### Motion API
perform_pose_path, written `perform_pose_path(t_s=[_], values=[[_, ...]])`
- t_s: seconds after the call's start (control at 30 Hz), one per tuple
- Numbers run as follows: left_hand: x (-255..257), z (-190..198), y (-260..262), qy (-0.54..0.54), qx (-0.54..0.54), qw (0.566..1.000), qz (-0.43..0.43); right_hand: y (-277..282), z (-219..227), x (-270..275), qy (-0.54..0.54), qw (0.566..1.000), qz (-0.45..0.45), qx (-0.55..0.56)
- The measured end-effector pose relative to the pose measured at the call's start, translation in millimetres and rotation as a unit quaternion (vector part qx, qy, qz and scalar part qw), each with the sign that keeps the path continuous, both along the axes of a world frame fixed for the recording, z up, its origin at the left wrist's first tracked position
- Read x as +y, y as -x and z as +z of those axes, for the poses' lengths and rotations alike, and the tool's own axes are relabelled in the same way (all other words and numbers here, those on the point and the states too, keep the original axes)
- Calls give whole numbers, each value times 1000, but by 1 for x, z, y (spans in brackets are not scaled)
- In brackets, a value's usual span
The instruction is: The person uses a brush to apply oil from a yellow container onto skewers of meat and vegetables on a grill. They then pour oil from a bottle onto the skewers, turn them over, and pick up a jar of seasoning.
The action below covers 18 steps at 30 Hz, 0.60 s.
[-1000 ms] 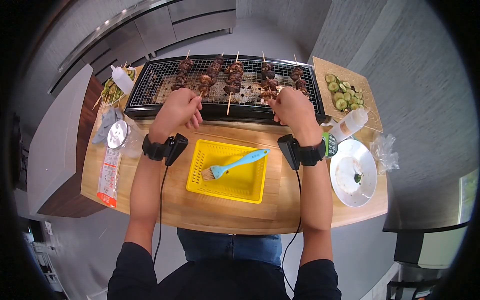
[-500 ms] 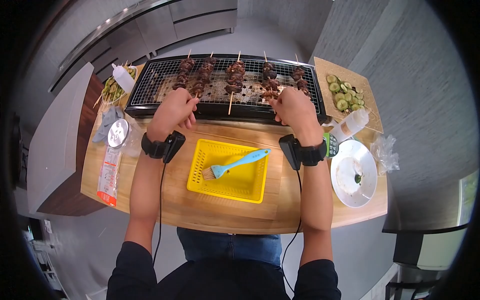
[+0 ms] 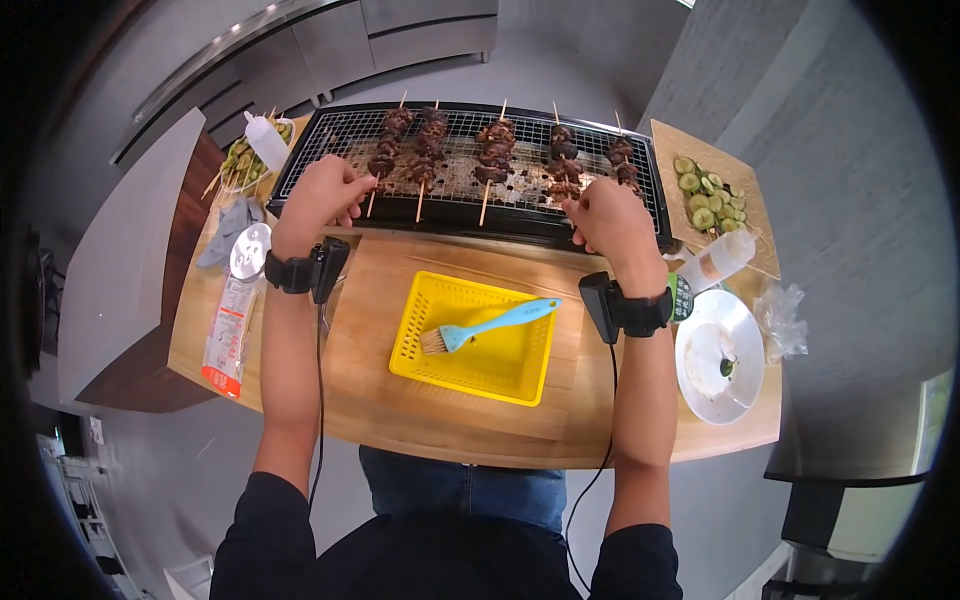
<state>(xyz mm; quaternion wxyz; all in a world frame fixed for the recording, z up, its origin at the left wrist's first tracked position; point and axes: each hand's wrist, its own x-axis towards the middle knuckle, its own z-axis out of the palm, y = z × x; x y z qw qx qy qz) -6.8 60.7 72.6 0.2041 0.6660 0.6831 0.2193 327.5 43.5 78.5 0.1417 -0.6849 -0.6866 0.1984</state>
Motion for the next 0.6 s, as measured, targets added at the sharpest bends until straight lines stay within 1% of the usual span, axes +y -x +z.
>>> perform_pose_path(t_s=[0.13,0.2,0.3,0.5,0.6], values=[[3,0,-1,6,20,1000,-5,2,3,-1,6,1000,-6,-13],[4,-3,-3,38,39,998,-13,2,3,-1,13,1000,-11,-23],[3,-1,-4,58,45,997,-32,2,3,0,13,1000,-11,-24],[0,1,-6,68,23,996,-47,1,2,0,9,1000,-3,-27],[6,-8,-2,75,10,996,-49,1,2,0,9,1000,-4,-24]])
